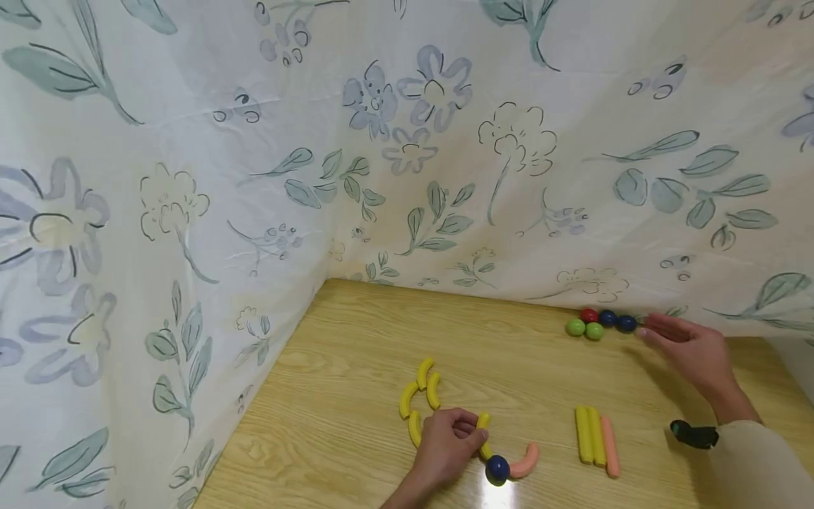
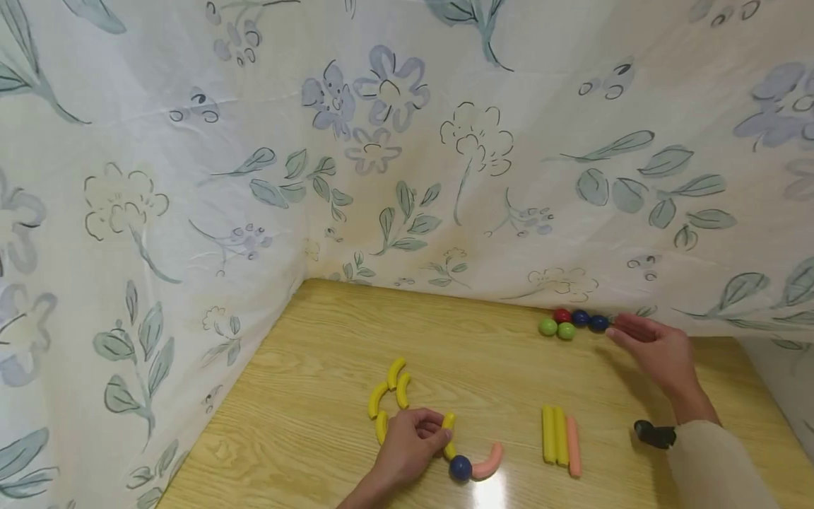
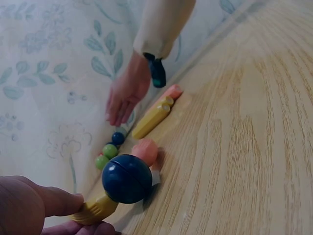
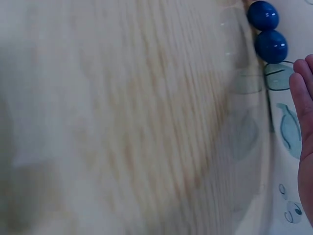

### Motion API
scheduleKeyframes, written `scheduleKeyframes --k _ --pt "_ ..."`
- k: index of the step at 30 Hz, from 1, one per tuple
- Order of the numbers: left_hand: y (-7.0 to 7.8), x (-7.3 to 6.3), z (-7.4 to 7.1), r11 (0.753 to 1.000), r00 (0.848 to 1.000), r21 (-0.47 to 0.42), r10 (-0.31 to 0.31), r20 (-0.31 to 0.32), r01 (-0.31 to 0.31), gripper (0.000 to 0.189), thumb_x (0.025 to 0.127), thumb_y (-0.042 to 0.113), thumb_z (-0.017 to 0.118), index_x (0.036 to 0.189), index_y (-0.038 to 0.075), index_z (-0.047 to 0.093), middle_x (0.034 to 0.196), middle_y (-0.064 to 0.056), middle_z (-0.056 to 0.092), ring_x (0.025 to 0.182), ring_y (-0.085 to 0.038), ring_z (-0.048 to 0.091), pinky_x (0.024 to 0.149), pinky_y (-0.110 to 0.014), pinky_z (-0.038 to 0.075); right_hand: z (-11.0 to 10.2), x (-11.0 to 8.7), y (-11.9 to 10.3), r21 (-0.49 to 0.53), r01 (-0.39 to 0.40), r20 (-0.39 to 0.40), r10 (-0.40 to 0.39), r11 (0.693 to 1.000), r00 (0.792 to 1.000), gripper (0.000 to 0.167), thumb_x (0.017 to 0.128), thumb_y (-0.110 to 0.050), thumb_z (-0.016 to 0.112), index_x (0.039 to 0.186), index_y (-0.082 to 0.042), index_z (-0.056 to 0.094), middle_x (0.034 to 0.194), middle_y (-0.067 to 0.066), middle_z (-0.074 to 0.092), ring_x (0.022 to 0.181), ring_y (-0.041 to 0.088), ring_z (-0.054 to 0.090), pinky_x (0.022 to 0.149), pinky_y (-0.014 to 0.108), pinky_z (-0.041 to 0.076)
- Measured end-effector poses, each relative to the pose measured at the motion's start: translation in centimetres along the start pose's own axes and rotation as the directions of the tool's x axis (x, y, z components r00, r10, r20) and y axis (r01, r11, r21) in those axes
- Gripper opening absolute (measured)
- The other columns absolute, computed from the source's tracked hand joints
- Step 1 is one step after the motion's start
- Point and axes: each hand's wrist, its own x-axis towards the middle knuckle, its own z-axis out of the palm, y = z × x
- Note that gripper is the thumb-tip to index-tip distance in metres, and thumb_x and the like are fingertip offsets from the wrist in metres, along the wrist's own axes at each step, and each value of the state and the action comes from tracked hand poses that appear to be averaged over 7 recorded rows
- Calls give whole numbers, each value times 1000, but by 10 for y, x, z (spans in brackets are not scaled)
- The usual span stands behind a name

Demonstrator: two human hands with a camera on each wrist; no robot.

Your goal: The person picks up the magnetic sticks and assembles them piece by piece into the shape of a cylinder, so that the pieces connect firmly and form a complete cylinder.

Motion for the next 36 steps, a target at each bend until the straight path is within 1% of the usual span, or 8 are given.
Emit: scheduleKeyframes --k 11,14,17,21,23,29,33,36 --pt "1 0 2 1000 1000 -9 -7 -11 7 16 92 14 87 105 7 80 88 6 74 76 -5 69 66 -19 56 12 22 14 9 36 -22 -36 999 999 69 98 -45 83 142 6 68 101 -49 59 87 -35 51 70 1 45" --pt "2 0 2 1000 1000 -10 -9 -11 9 16 92 14 87 105 7 80 88 7 74 76 -5 69 67 -19 56 16 27 16 -28 32 -24 -32 999 999 68 99 -45 82 142 6 68 108 -35 69 86 -35 49 70 1 45" --pt "2 0 2 1000 1000 -15 -8 -11 8 16 93 14 87 105 7 80 88 7 74 76 -4 69 67 -19 56 20 31 17 -78 40 -20 -42 996 999 65 100 -45 80 141 4 69 125 -3 80 85 -36 45 69 1 44" --pt "2 0 2 1000 1000 -27 -2 -11 1 15 93 14 86 105 7 81 89 7 74 77 -4 69 66 -19 56 25 36 15 -112 82 -18 -85 990 996 57 102 -38 79 138 6 70 138 31 68 85 -37 42 69 0 42" --pt "2 1 5 1000 1000 -27 2 -14 -3 15 93 14 86 105 7 81 88 7 74 76 -3 69 67 -19 56 25 39 16 -131 95 -20 -99 987 995 54 103 -34 79 137 6 71 138 33 67 85 -37 40 70 0 40" --pt "3 7 11 1000 999 -11 5 -35 -6 16 92 14 87 104 7 81 88 8 74 76 -3 68 66 -19 56 24 45 18 -146 93 -15 -96 985 995 50 104 -34 78 137 4 72 136 24 72 87 -36 38 71 0 39" --pt "3 12 14 1000 999 8 8 -50 -8 16 92 15 88 104 8 81 88 8 74 75 -3 68 66 -20 57 23 47 20 -106 95 -25 -98 990 995 52 103 -37 79 137 2 73 131 6 76 88 -35 44 73 -1 41" --pt "3 9 11 1000 999 20 15 -46 -14 16 92 16 88 104 8 81 88 8 74 76 -2 68 66 -20 57 18 32 14 -60 79 -39 -82 995 996 55 102 -38 79 139 2 72 120 -19 76 90 -33 47 72 1 44"
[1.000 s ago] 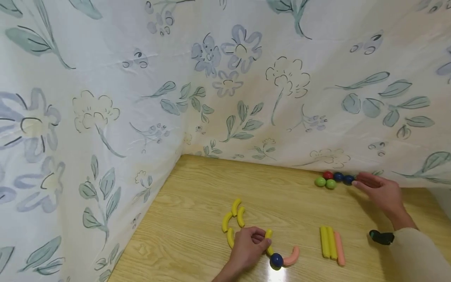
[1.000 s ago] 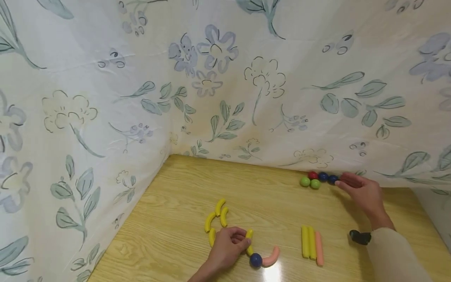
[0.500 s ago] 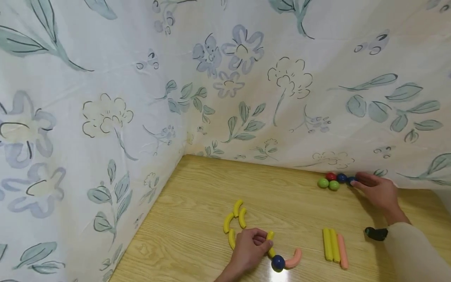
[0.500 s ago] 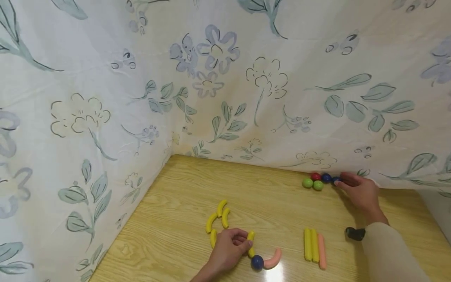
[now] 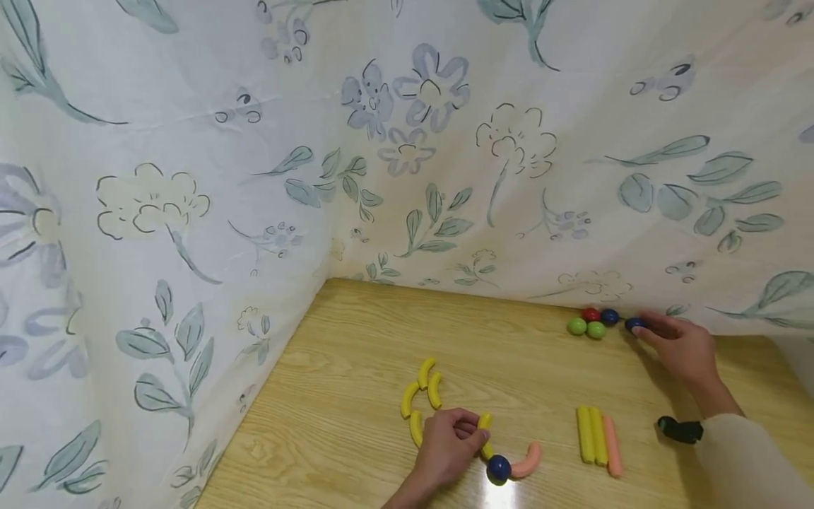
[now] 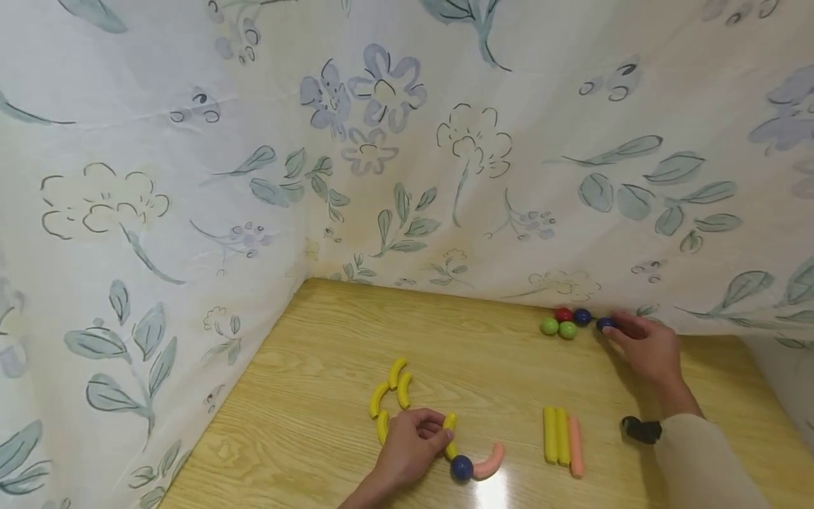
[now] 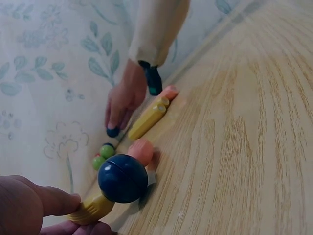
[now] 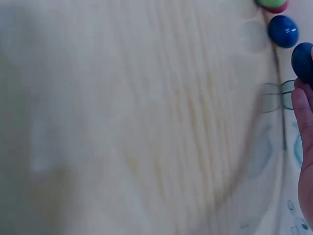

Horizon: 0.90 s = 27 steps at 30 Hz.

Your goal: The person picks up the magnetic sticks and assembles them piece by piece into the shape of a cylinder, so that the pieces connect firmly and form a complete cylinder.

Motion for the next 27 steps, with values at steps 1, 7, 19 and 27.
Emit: scheduleKeyframes --k 1,7,19,27 --pt "0 -1 -1 1000 1000 1 4 0 -4 16 92 16 88 104 8 81 88 8 74 76 -2 68 67 -20 57 -2 -4 -3 13 -1 -9 1 1000 1000 55 102 -39 79 139 2 72 116 -28 73 90 -33 49 73 0 45" --pt "-3 -5 -3 1000 1000 4 20 -1 -20 17 92 16 88 105 8 81 89 7 74 77 -3 68 68 -20 57 -12 -40 -27 135 -6 -32 10 991 999 59 102 -37 80 144 3 68 105 -47 60 93 -29 58 75 1 49" --pt "0 -8 -3 1000 1000 15 25 -1 -25 17 91 16 88 104 8 82 88 8 75 76 -2 68 68 -20 58 -17 -111 -98 298 -47 26 41 953 999 52 102 -24 80 148 -3 67 112 -38 72 98 -17 71 79 5 55" --pt "6 -7 -2 1000 1000 14 -9 -2 9 19 92 17 88 107 7 81 88 7 75 78 -3 69 69 -21 58 1 -135 -139 365 -16 135 -35 931 990 46 104 -15 77 146 1 67 122 -26 77 104 -9 75 84 12 59"
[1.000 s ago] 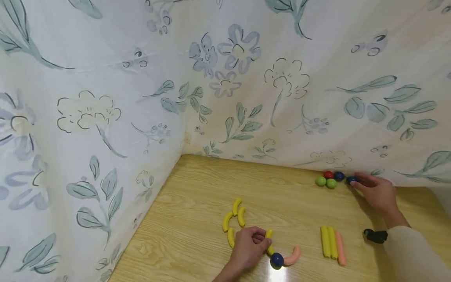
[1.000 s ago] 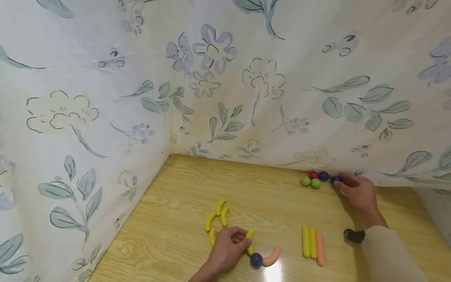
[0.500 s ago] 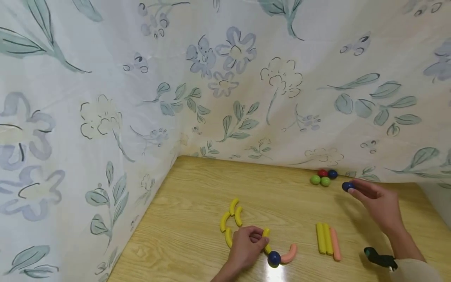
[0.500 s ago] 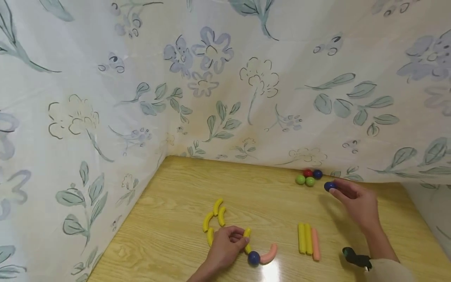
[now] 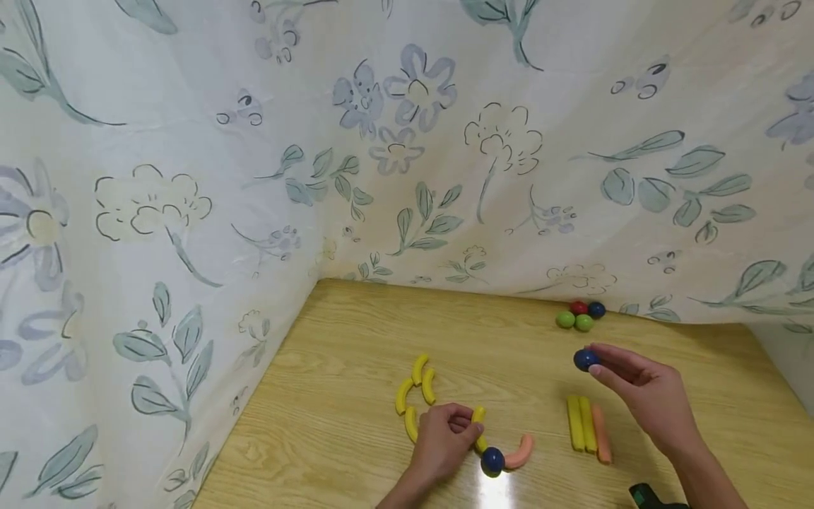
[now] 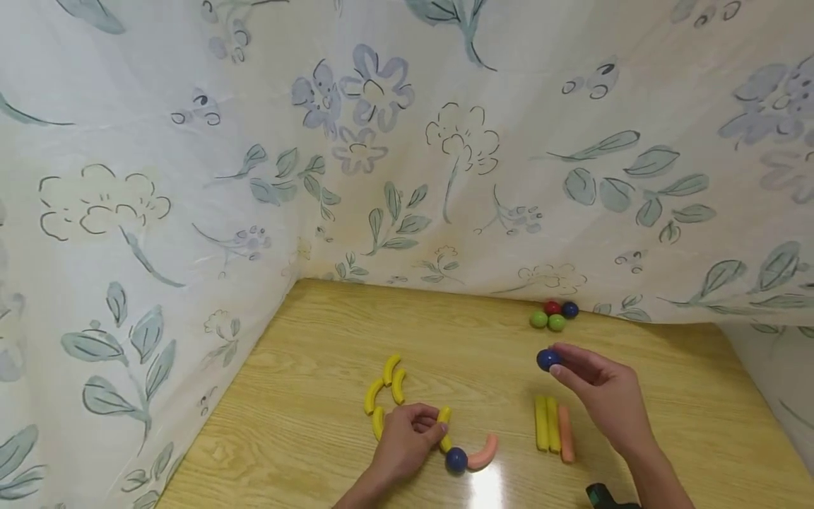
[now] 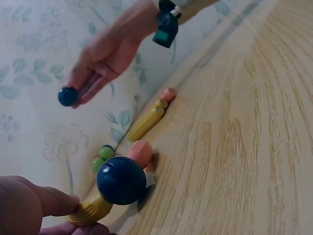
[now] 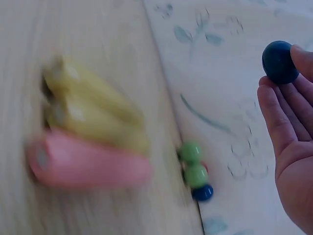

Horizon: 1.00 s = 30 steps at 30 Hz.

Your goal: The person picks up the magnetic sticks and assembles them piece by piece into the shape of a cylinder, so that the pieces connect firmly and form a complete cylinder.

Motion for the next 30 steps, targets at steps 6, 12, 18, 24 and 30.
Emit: scheduleKeyframes --k 6,12,18,24,30 --pt "0 -1 0 1000 1000 3 4 -12 -4 19 92 17 88 106 6 82 87 8 74 77 -2 68 69 -20 57 35 -4 0 61 -49 137 40 997 990 48 105 -25 77 146 -2 68 127 -17 78 110 -4 75 88 18 62" --pt "-2 -1 1 1000 1000 -6 19 -14 -19 19 92 16 88 105 5 82 86 8 75 77 -1 68 70 -20 58 68 -8 4 106 -58 222 34 993 974 43 103 -24 79 141 -4 72 132 7 79 111 3 77 90 23 63" --pt "-3 0 2 1000 1000 -7 19 -17 -19 18 91 17 88 105 6 82 86 8 75 77 -2 68 69 -20 58 92 -11 5 151 -49 274 6 987 962 39 102 -21 80 137 -5 74 132 17 78 111 6 77 90 24 63" --pt "-4 -1 3 1000 999 -14 28 -21 -28 18 92 17 88 105 6 82 85 8 76 77 -2 69 69 -20 58 111 -12 10 202 -105 319 36 974 947 43 101 -20 81 138 0 72 132 16 78 112 9 78 92 24 63" --pt "-6 -1 3 999 999 -20 32 -22 -33 18 92 17 88 105 6 82 85 8 76 76 -2 69 68 -20 58 124 -13 17 198 -109 355 33 974 934 42 101 -20 81 137 0 73 131 17 78 111 10 79 93 23 62"
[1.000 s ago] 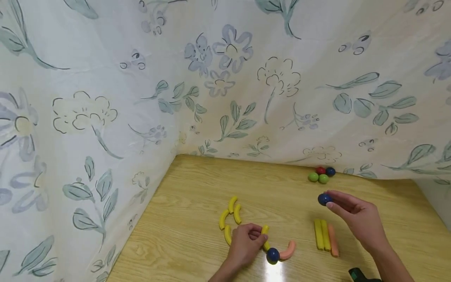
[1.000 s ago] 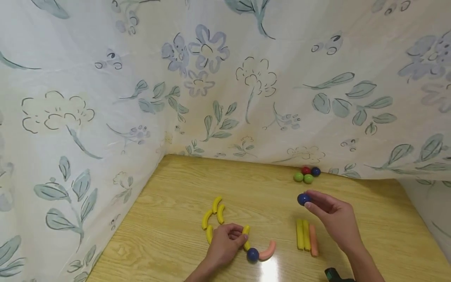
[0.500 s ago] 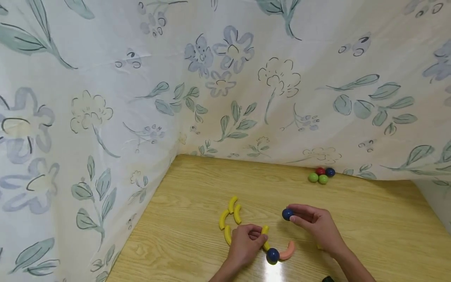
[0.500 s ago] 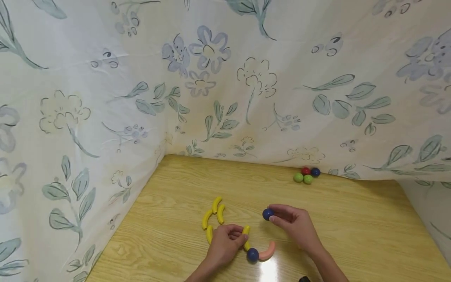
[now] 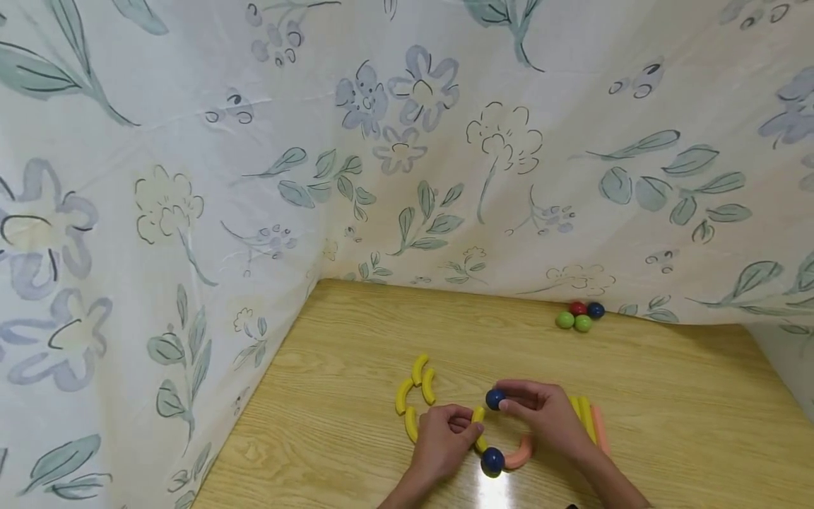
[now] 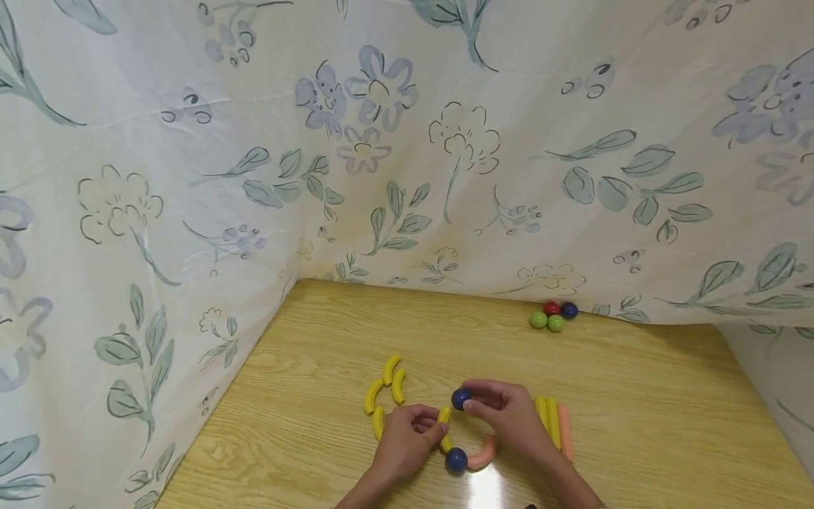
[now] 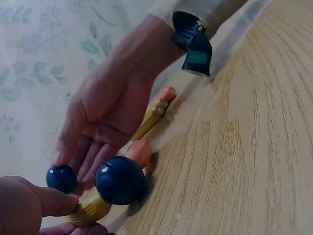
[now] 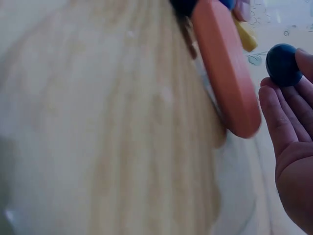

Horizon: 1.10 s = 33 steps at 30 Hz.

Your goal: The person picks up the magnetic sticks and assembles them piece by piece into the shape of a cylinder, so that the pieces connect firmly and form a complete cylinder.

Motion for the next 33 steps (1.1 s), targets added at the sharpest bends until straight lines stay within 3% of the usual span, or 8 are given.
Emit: scheduleKeyframes --k 6,26,33 --pt "2 2 3 1000 1000 7 -14 -6 14 18 92 17 88 105 6 82 84 8 76 76 -1 69 69 -20 58 -1 5 5 -5 11 43 -11 1000 999 42 102 -21 80 137 0 73 131 20 78 112 9 79 94 22 61" --pt "9 10 14 1000 1000 -3 -24 -16 24 19 92 18 88 105 6 82 86 7 76 76 -3 70 68 -21 58 -11 16 4 -12 -19 58 20 1000 998 45 102 -23 80 138 1 72 130 17 79 111 9 79 94 21 60" --pt "13 12 16 999 999 33 -40 -6 40 38 94 21 86 127 6 74 89 7 75 79 -3 71 69 -22 58 -15 19 3 -1 19 98 -19 1000 995 45 102 -20 80 138 4 71 131 21 77 113 11 79 95 21 60"
